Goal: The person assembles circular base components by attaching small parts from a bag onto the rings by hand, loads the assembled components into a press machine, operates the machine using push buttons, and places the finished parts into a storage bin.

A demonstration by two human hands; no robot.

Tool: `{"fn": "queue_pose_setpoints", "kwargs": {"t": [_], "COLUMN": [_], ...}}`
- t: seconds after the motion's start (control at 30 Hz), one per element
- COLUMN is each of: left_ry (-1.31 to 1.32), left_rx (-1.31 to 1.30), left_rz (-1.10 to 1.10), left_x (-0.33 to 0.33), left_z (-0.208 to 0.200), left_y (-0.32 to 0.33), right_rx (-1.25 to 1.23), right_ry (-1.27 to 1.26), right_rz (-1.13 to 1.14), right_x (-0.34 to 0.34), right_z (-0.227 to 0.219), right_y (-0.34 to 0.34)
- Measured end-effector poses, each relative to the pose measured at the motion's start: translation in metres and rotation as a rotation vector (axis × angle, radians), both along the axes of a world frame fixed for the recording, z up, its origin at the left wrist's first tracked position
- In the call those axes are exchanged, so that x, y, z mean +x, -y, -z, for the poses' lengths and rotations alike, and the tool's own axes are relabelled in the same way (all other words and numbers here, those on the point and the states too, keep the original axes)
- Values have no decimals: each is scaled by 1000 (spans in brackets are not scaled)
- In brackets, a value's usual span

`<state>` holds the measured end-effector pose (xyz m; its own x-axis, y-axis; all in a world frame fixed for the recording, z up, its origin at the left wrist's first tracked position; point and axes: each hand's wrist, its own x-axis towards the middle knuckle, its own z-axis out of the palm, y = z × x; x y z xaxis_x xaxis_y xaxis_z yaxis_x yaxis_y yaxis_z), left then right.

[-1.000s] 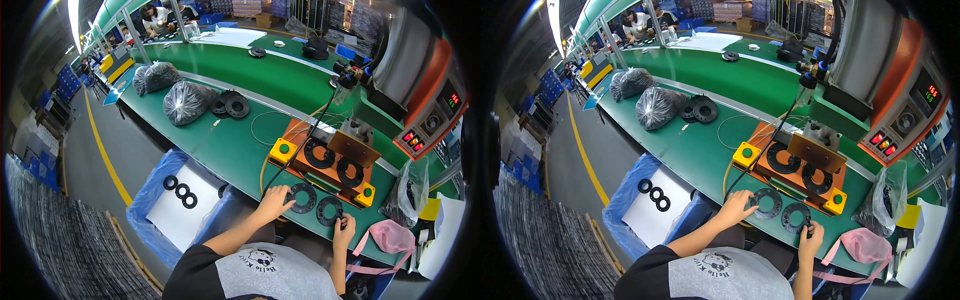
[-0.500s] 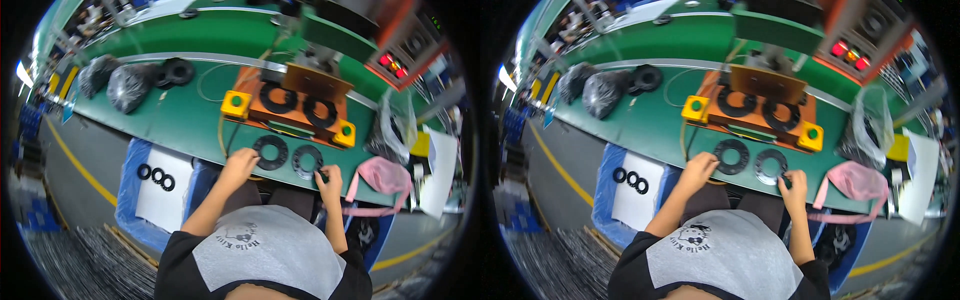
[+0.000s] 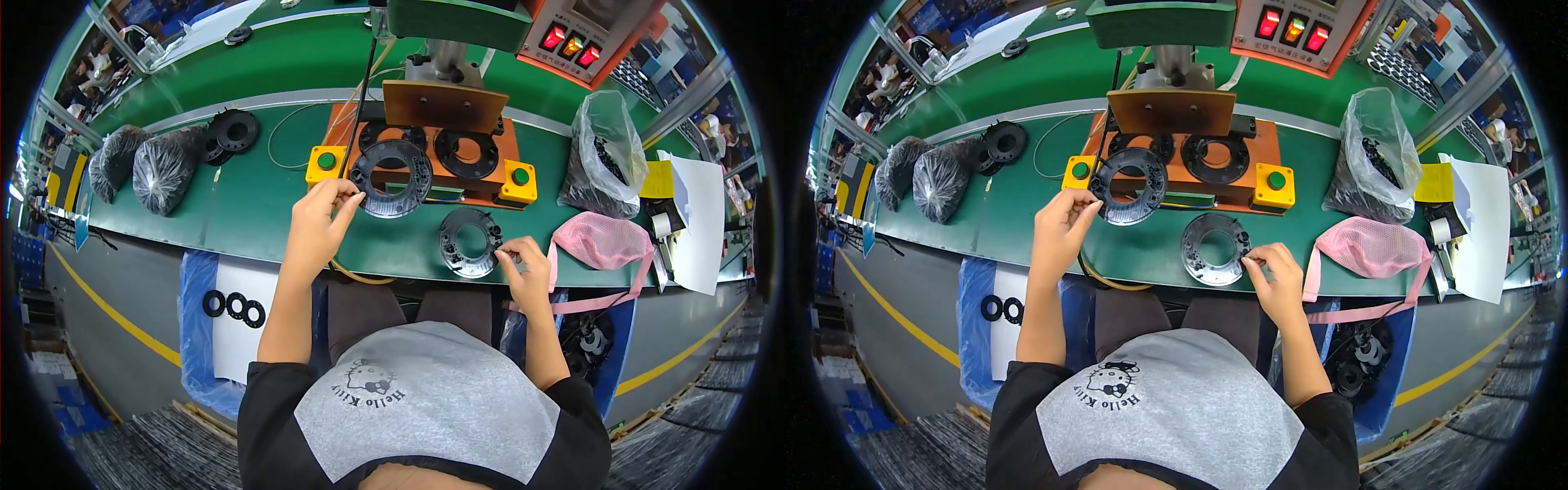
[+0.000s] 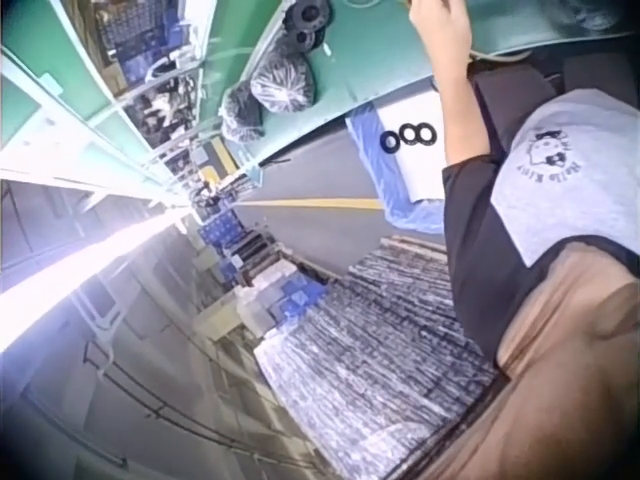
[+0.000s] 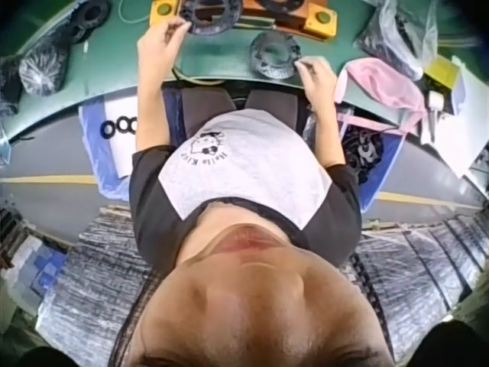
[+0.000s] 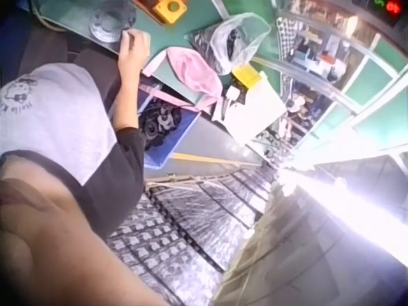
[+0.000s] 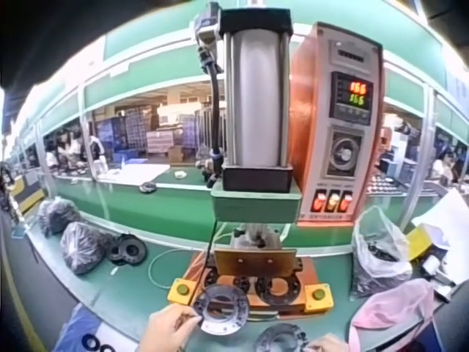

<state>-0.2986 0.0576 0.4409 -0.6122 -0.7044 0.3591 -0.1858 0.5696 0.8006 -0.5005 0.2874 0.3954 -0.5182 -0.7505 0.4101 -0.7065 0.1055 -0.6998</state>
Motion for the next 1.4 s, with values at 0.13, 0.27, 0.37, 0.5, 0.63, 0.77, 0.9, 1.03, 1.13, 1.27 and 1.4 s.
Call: {"fn": "queue_pose_setpoints", "kwargs": {"t": [0.13, 0.27, 0.37, 0.5, 0.63, 0.77, 0.9, 1.03, 1.13, 1.27, 1.4], "left_ry": [39, 132, 166, 246, 262, 203, 209, 171, 166, 164, 152], "left_rx": [-68, -50, -60, -9, -62, -52, -84, -135, -144, -139, -126], "left_rz": [79, 85, 60, 45, -35, 15, -32, -65, -58, -45, -49], "left_x": [2, 8, 8, 3, 12, 1, 4, 5, 4, 5, 5], "left_z": [19, 58, 80, 87, 97, 104, 104, 108, 106, 109, 107], "left_y": [-7, -28, -42, -42, -43, -46, -52, -52, -50, -45, -47], "right_rx": [-9, 26, 32, 125, 42, -5, 216, 238, 299, 354, 257], "right_ry": [-16, -50, -63, -64, -224, -472, -655, -649, -658, -648, -627], "right_rz": [27, 48, 27, -16, 17, 14, 41, 89, 130, 173, 167], "right_x": [-11, -24, -25, -26, -17, 6, 39, 47, 48, 42, 34], "right_z": [15, 44, 51, 50, 20, -29, -31, -22, -17, -13, -9], "right_y": [-1, 2, 9, 20, 34, 75, 121, 142, 152, 162, 157]}}
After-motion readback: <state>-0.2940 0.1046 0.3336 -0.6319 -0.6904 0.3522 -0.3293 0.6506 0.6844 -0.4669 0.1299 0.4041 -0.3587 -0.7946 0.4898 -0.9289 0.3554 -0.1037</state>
